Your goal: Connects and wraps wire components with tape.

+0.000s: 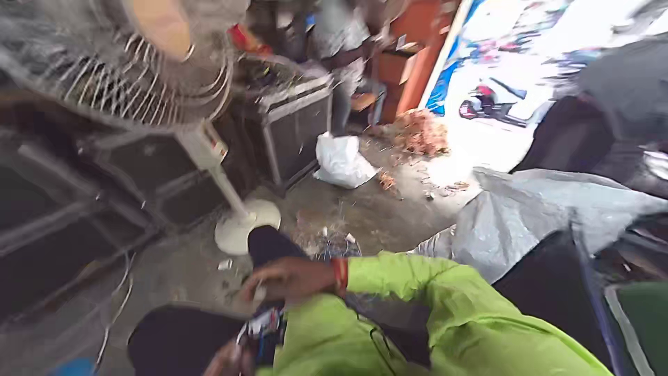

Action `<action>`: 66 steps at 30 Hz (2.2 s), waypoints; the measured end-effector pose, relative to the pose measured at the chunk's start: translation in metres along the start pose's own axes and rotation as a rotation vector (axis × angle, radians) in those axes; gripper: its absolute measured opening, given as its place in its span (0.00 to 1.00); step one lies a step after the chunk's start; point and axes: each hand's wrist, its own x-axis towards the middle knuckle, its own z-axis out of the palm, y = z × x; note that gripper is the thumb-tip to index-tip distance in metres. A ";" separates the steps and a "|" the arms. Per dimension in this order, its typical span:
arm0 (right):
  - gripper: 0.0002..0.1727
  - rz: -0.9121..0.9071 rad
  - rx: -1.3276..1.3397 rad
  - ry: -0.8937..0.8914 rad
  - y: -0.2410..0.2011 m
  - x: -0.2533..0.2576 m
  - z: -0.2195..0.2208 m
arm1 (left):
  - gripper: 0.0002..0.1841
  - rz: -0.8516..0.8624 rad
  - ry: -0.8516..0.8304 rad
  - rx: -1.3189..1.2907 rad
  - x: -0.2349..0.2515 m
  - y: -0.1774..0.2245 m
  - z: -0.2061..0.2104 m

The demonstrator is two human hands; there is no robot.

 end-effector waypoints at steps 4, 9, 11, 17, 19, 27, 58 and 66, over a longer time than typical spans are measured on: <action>0.21 0.207 0.276 -0.061 0.001 -0.007 0.011 | 0.19 -0.047 0.262 -0.132 -0.011 -0.008 -0.008; 0.31 0.292 0.202 -0.079 0.001 -0.009 0.022 | 0.16 0.028 0.284 -0.111 -0.009 -0.005 -0.013; 0.33 0.296 0.193 -0.085 0.000 -0.011 0.026 | 0.18 0.100 0.257 0.028 -0.010 -0.007 -0.015; 0.27 0.328 0.214 -0.103 -0.003 -0.023 0.031 | 0.16 0.171 0.295 0.470 -0.012 -0.005 -0.012; 0.24 0.343 0.229 -0.094 0.002 -0.027 0.031 | 0.12 0.162 0.337 0.584 -0.006 -0.011 -0.014; 0.24 0.247 0.285 -0.082 0.037 -0.039 0.035 | 0.09 0.107 0.314 0.459 0.005 -0.012 -0.008; 0.34 0.358 0.310 0.139 0.043 -0.066 0.059 | 0.11 -0.093 0.115 0.334 -0.013 -0.005 0.012; 0.35 0.340 0.449 0.119 0.041 -0.067 0.056 | 0.09 0.100 0.206 0.832 -0.015 -0.009 0.021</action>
